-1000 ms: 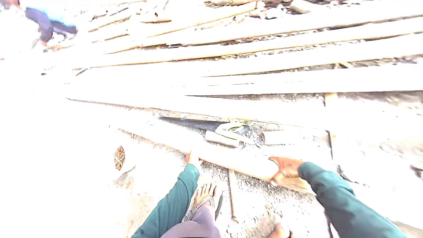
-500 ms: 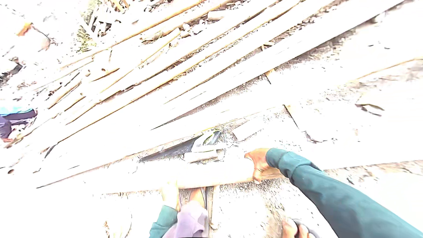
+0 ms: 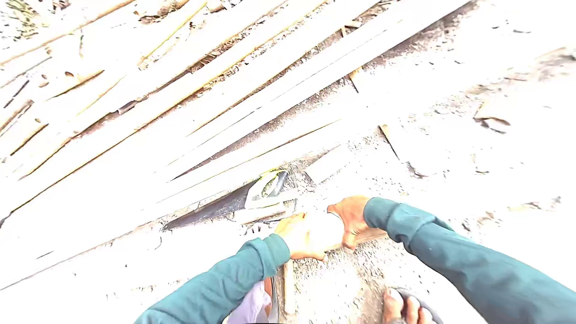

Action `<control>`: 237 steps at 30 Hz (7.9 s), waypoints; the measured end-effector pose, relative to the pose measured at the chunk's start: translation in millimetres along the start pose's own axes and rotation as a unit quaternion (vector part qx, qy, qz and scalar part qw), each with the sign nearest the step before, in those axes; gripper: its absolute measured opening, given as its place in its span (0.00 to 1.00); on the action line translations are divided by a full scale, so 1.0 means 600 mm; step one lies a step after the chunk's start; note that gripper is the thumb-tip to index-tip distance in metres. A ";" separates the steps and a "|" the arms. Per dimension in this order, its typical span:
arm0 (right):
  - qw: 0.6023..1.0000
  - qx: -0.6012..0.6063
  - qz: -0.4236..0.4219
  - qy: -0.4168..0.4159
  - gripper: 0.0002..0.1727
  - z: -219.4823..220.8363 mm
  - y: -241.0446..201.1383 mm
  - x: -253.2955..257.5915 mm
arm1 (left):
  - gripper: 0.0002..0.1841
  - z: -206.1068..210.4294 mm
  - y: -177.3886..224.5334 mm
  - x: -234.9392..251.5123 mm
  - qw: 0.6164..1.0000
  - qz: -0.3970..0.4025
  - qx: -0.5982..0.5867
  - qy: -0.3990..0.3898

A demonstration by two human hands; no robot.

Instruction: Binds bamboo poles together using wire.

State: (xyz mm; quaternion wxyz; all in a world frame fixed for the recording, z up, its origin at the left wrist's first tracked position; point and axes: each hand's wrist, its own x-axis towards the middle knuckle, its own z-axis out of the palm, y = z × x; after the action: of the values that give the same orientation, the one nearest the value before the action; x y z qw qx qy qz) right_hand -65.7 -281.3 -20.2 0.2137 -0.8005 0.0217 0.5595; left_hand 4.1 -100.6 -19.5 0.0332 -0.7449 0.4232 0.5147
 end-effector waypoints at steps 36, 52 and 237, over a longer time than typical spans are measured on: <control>0.635 0.445 0.366 0.514 0.34 0.487 0.148 -0.139 | 0.64 -0.018 0.041 0.030 0.989 -0.104 0.101 0.000; 0.741 0.593 0.029 0.313 0.17 0.451 0.032 -0.147 | 0.63 -0.022 0.041 0.027 0.993 -0.076 0.092 -0.012; 0.856 0.020 0.090 0.509 0.17 0.156 -0.052 -0.091 | 0.14 0.007 0.115 0.068 0.826 -0.001 -0.472 0.308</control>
State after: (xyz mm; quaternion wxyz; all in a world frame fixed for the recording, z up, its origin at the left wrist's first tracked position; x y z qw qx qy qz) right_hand -160.4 -229.7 12.7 0.1368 -0.9637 0.2107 0.0902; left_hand -40.3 -167.0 -27.6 -0.4534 -0.7902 0.1162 0.3956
